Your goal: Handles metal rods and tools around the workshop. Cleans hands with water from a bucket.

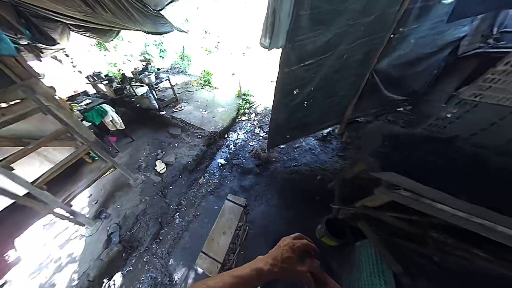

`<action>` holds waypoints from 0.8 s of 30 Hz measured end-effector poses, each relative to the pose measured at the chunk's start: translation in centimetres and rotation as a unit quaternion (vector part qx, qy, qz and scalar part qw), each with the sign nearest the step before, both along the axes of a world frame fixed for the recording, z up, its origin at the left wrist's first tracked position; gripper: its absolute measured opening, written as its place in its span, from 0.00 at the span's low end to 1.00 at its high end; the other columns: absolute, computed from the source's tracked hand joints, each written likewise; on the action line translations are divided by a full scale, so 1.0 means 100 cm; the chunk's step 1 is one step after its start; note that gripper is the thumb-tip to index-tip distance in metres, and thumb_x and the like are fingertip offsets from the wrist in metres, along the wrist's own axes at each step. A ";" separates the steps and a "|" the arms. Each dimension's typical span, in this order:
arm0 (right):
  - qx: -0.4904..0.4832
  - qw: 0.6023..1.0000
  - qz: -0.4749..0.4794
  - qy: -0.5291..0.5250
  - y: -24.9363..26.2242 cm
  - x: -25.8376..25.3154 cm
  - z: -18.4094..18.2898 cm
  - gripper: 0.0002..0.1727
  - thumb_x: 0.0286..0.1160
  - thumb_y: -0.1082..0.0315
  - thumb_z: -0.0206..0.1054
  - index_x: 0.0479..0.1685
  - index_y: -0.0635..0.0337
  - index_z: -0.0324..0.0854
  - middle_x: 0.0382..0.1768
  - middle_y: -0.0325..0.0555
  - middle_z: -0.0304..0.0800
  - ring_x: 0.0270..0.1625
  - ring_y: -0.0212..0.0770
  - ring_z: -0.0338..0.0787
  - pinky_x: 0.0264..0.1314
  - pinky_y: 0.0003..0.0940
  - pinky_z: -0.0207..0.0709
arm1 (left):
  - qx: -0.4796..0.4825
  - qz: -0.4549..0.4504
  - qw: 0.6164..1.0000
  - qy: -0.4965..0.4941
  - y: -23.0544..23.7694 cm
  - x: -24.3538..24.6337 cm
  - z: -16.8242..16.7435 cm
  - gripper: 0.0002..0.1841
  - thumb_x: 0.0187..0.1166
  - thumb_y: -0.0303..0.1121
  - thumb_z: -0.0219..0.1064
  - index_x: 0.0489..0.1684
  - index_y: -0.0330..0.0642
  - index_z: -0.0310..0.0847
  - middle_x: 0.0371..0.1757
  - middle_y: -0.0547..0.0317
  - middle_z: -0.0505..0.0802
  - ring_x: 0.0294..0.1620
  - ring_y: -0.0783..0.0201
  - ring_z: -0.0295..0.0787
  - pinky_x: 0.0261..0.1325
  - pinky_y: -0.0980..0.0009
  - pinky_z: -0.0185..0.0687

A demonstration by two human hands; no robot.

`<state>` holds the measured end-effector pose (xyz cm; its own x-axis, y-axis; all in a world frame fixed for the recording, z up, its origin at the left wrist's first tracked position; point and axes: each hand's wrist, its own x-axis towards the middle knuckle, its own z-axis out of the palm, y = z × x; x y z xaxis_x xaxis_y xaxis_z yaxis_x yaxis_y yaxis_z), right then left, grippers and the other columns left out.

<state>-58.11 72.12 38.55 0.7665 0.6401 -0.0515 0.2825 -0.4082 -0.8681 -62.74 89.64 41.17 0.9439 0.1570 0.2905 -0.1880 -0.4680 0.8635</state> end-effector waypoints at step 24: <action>0.174 0.957 -0.222 0.073 0.006 0.228 -0.035 0.06 0.70 0.67 0.69 0.41 0.59 0.86 0.31 0.40 0.90 0.30 0.33 0.88 0.34 0.33 0.85 | -0.360 0.039 0.921 0.145 -0.024 0.254 -0.026 0.18 0.85 0.34 0.59 0.60 0.28 0.85 0.54 0.38 0.93 0.49 0.48 0.94 0.53 0.53 0.93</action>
